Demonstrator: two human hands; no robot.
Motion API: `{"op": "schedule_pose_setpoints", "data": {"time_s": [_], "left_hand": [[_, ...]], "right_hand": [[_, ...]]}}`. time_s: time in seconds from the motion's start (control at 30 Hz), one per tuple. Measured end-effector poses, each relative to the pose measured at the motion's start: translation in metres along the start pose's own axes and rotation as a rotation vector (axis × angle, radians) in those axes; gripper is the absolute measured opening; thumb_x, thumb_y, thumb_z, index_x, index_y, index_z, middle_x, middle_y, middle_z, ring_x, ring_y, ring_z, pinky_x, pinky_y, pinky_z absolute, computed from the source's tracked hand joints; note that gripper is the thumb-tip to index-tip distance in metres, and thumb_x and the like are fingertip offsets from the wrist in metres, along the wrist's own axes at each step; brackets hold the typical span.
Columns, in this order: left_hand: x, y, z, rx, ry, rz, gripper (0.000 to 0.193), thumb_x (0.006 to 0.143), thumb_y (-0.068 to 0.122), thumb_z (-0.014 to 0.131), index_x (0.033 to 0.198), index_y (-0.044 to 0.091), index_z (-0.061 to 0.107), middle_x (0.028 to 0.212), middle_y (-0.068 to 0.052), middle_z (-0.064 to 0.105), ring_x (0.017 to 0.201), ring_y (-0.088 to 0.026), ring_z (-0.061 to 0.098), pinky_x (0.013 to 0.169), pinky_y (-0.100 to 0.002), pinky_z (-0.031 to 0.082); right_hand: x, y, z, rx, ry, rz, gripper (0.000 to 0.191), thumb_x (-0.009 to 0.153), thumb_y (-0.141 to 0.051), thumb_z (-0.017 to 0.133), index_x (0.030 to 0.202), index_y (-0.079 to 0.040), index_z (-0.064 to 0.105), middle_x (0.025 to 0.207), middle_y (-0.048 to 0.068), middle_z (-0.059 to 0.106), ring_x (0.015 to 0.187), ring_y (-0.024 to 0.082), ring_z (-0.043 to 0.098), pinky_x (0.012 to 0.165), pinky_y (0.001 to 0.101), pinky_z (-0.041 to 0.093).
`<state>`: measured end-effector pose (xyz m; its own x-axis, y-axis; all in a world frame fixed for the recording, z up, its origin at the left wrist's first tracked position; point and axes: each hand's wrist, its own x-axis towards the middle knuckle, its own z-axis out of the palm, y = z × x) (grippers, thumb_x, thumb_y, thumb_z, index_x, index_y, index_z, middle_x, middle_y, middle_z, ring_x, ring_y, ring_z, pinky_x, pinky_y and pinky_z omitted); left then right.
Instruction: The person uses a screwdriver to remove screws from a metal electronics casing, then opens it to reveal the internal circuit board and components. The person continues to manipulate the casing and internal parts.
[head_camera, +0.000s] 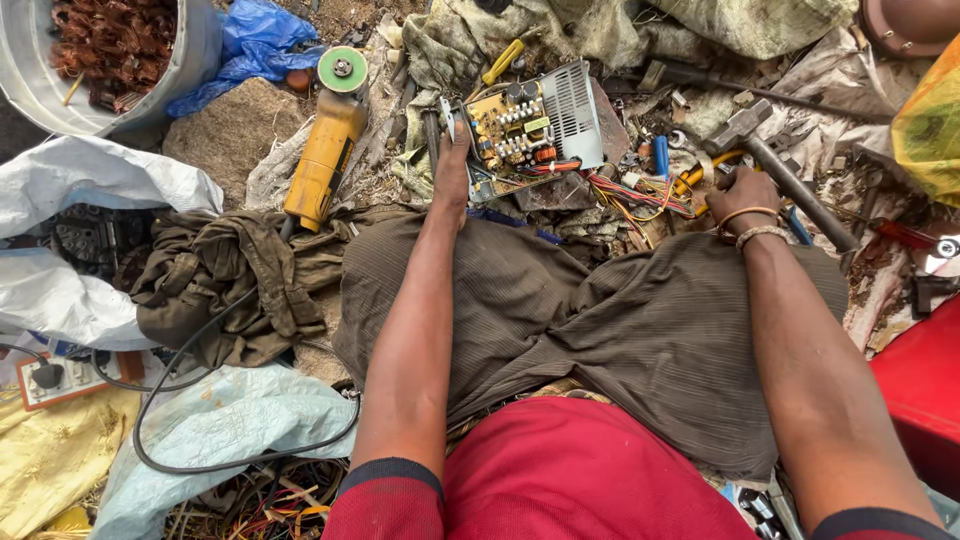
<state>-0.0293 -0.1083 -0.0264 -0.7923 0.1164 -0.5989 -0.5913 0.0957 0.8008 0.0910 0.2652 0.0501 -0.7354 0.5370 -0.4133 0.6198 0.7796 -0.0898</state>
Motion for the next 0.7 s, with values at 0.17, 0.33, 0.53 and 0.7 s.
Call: {"op": "schedule_pose_setpoints", "data": {"time_s": [0.17,0.33,0.53,0.7], "left_hand": [[0.007,-0.005,0.001,0.017,0.001,0.042,0.118,0.078,0.089,0.04,0.164,0.012,0.016,0.167,-0.022,0.021,0.154,-0.041,0.021,0.12,-0.064,0.02],[0.016,-0.011,0.005,0.056,0.027,0.121,0.107,0.086,0.083,0.044,0.162,0.01,0.024,0.162,-0.023,0.034,0.151,-0.039,0.032,0.12,-0.055,0.029],[0.006,-0.011,0.007,0.147,-0.026,0.294,0.091,0.098,0.069,0.047,0.162,0.007,0.027,0.154,-0.021,0.049,0.142,-0.034,0.048,0.117,-0.043,0.036],[-0.01,-0.006,0.014,0.322,-0.185,0.301,0.079,0.101,0.065,0.047,0.15,0.003,0.054,0.141,-0.018,0.063,0.129,-0.028,0.058,0.11,-0.038,0.042]], "right_hand": [[-0.047,-0.005,-0.012,-0.01,0.235,-0.269,0.021,0.097,-0.022,0.075,0.102,-0.003,0.071,0.093,0.017,0.068,0.083,0.031,0.067,0.074,0.047,0.055],[-0.192,-0.032,-0.017,0.336,0.651,-0.506,0.007,0.099,-0.006,0.073,0.103,-0.002,0.068,0.099,0.016,0.069,0.093,0.034,0.067,0.083,0.0467,0.053],[-0.268,-0.008,-0.012,0.426,0.605,-0.438,0.009,0.092,-0.009,0.077,0.097,-0.005,0.071,0.097,0.012,0.073,0.09,0.029,0.072,0.08,0.0386,0.058],[-0.193,0.109,-0.014,0.459,0.835,-0.115,0.012,0.109,-0.008,0.078,0.109,0.002,0.071,0.107,0.017,0.073,0.096,0.028,0.072,0.088,0.0376,0.057]]}}
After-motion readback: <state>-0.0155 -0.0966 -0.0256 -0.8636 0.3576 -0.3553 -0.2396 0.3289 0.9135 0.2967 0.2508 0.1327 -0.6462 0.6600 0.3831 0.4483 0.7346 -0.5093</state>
